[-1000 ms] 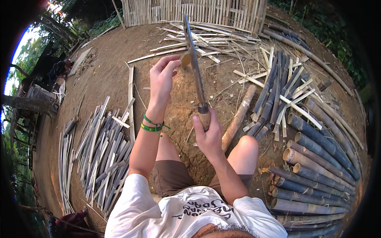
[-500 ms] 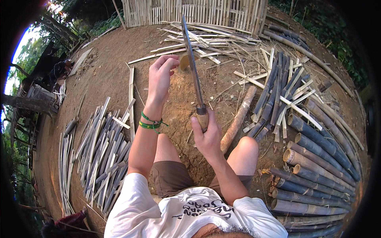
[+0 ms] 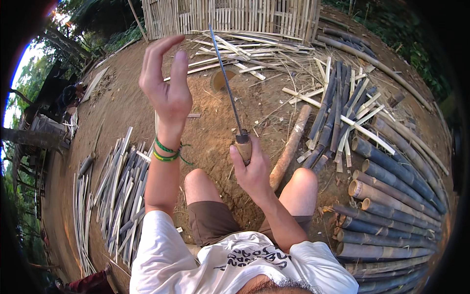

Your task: The person processes bamboo by hand using a cleaver-like tool to shave, split, and refine bamboo strips while sitting on the ground.

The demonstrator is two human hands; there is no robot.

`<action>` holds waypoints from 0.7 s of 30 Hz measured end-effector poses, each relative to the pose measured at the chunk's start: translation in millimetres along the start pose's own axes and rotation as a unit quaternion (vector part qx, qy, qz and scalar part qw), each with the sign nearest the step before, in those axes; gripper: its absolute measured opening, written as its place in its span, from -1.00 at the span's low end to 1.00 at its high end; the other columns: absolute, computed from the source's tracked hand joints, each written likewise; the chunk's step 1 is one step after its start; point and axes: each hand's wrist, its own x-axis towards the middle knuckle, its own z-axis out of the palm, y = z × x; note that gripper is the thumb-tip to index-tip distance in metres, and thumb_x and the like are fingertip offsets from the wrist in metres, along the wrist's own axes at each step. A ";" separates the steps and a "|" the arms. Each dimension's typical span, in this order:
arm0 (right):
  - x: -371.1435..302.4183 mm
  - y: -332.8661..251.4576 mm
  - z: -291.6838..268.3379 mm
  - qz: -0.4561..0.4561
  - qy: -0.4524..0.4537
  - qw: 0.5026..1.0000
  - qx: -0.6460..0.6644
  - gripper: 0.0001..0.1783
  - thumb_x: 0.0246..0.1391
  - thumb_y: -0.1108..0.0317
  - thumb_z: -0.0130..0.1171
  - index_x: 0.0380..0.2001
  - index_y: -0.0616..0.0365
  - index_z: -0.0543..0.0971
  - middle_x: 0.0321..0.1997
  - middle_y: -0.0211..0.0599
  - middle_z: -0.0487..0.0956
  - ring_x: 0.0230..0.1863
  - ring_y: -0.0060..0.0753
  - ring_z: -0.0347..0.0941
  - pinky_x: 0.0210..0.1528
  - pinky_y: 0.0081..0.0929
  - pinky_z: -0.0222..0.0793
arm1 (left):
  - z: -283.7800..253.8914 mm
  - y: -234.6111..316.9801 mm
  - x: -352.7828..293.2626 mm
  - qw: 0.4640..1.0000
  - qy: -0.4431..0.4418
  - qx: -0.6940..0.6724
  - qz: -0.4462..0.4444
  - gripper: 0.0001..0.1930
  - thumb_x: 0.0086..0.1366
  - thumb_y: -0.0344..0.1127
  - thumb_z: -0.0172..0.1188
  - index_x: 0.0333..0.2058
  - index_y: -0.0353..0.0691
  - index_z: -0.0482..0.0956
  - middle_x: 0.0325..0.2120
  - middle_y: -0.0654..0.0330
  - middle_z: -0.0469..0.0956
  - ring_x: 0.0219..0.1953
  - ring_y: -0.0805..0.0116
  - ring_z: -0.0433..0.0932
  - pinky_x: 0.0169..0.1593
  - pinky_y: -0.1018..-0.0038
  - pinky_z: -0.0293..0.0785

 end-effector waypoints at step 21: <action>16.0 -8.0 -4.9 0.030 0.010 0.999 0.030 -0.61 0.32 0.16 0.18 -0.03 0.30 0.47 -0.65 -0.22 0.50 -0.65 -0.27 0.54 -0.60 -0.33 0.33 | 115.9 31.9 141.2 0.889 -0.297 0.054 0.344 -0.23 0.49 0.33 -0.43 0.43 -0.07 0.18 0.43 0.06 0.18 0.51 0.07 0.01 0.54 -0.04 -0.27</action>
